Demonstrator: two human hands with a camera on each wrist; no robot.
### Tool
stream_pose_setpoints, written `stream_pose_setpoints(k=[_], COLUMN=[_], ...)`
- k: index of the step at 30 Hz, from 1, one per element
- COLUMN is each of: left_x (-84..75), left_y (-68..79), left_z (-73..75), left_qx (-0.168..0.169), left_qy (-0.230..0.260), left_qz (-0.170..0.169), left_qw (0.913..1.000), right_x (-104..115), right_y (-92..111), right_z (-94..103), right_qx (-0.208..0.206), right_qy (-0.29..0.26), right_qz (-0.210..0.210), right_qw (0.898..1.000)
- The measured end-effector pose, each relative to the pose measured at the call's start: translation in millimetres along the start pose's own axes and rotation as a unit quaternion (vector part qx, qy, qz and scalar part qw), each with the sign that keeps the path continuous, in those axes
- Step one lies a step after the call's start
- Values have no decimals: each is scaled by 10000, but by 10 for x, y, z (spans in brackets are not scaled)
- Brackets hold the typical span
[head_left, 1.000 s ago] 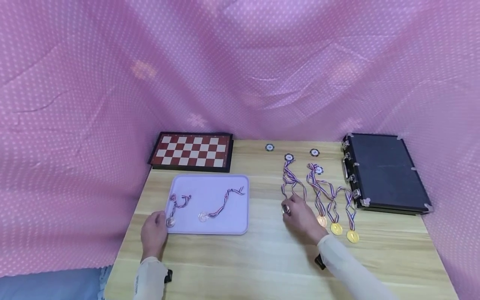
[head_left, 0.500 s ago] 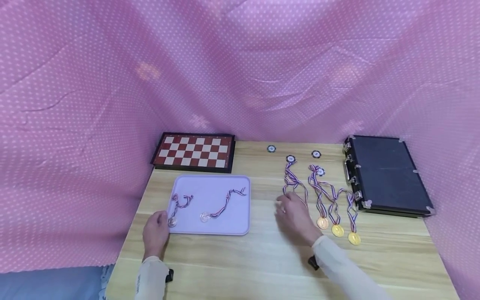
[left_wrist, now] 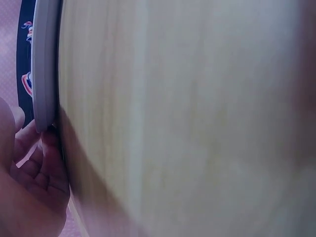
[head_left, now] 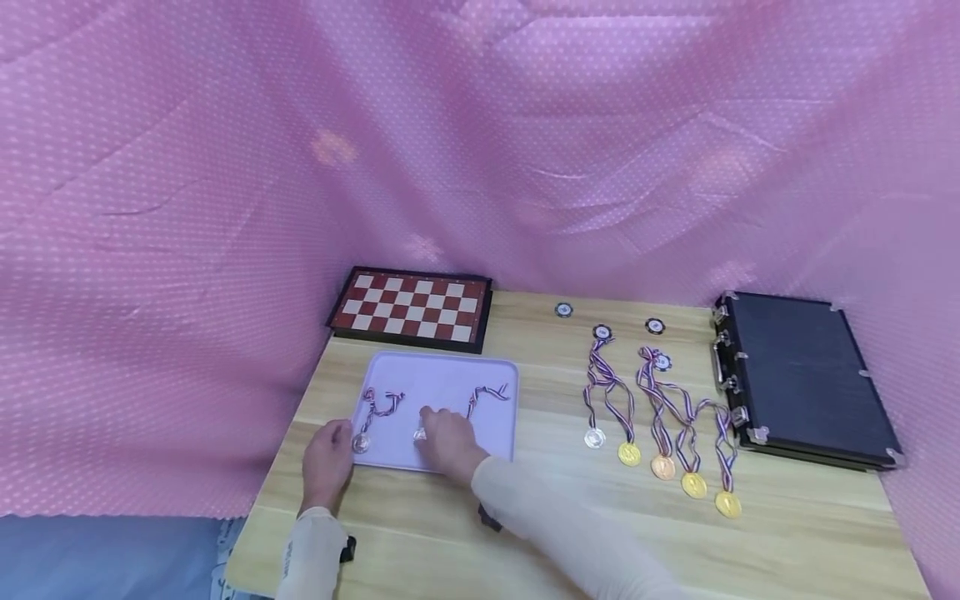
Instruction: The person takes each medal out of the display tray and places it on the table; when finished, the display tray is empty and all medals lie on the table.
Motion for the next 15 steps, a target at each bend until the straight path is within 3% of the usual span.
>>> stream_pose_setpoints(k=[7, 15], left_x=[-25, -10], left_y=[10, -1], left_z=[-20, -25], left_qx=[-52, -50], left_qy=[-137, -133], left_qz=[-91, -163], left_qw=[9999, 9998], right_x=[57, 94], right_y=[-7, -27], right_z=[-210, -313], right_qx=[78, -400], right_qy=[846, 1433], right_qz=[-24, 278], right_qw=[9964, 9885])
Point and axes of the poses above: each hand's wrist, its own y-axis away from the middle knuckle, its own z-axis out of the back of the hand, x = y × z, the point moved 3 cm from there along -y, towards the middle knuckle, and after that the axes turned 3 degrees about -x, right-handed, at the moved point
